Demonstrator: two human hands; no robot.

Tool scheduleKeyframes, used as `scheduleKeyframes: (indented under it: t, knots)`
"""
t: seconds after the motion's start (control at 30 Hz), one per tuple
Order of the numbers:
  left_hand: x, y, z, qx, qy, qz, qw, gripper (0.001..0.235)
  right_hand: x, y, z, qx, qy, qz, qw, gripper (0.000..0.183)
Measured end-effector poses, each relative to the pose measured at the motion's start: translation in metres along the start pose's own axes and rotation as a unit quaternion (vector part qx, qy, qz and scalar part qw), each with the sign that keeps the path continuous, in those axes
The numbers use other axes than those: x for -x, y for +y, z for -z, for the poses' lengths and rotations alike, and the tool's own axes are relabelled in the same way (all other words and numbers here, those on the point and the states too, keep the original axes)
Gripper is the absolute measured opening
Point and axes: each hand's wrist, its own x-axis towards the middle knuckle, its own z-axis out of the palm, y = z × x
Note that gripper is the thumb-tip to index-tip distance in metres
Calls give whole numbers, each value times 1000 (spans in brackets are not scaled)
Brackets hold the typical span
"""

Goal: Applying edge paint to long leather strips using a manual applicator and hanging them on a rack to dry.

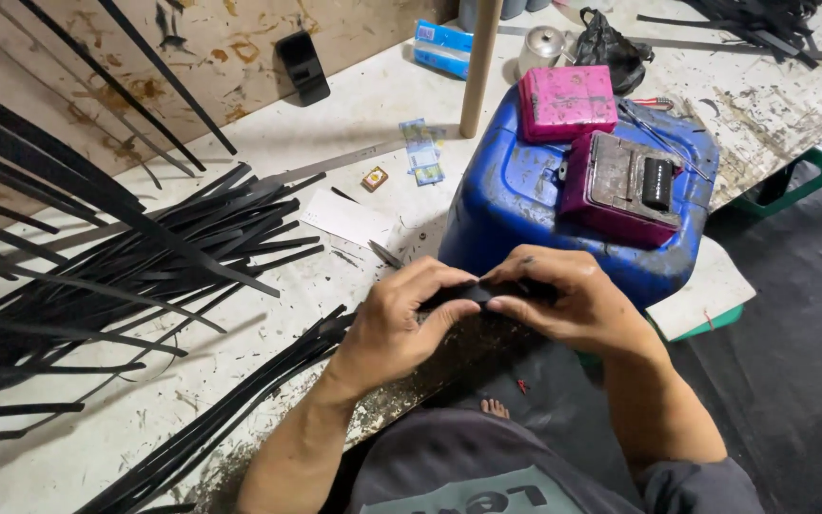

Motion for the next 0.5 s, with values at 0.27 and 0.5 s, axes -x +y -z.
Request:
scheduleKeyframes:
  t: [0.27,0.5]
  knots:
    - [-9,-2,5,17,-16,12,1000,21,-2,2,2,18,19,-6,1000,16]
    - [3,-27,18,-8,-25,32,999,17,10,3,19,40,37,-30,998,14]
